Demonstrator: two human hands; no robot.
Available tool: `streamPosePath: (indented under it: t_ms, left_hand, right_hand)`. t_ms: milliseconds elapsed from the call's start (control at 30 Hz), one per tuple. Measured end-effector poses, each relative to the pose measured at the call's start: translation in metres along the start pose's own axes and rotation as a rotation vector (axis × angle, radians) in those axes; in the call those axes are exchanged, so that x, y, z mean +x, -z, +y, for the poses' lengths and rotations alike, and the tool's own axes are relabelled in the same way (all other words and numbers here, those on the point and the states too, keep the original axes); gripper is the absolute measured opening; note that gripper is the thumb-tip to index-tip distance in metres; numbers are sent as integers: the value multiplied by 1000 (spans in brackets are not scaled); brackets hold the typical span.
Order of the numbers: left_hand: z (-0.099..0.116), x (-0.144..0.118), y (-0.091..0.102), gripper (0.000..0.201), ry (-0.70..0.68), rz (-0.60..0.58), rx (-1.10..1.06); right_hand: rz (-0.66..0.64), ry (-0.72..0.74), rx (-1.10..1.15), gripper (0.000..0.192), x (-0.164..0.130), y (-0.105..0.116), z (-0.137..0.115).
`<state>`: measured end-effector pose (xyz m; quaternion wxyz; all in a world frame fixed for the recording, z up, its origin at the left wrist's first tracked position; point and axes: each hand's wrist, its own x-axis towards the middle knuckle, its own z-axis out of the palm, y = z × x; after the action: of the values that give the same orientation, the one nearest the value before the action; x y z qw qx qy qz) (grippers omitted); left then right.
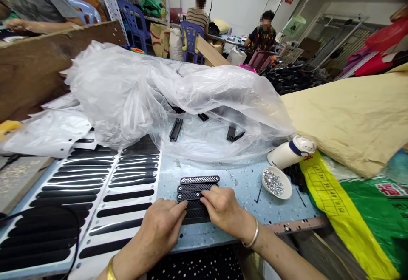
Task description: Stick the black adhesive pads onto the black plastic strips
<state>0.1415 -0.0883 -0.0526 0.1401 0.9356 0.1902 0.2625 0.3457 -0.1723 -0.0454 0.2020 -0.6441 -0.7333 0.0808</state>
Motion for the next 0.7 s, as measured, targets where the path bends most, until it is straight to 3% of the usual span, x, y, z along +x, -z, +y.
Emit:
streamPosePath:
  t_ms: [233,433,567,700]
  left_hand:
    - [6,-5,5,29,-16,-100,37]
    - [-2,-12,3,32,-46,-64,54]
    - [-4,-15,1,35,-53,-49,53]
    - [-4,-16,-4,37,-56,-50,51]
  right_hand:
    - [-24,2,-4,24,16,-1,-1]
    - [81,-112,107,21,-24,13,16]
    - [110,-158,176,23,-46,10,9]
    - [114,-146,191,23,-48,4,1]
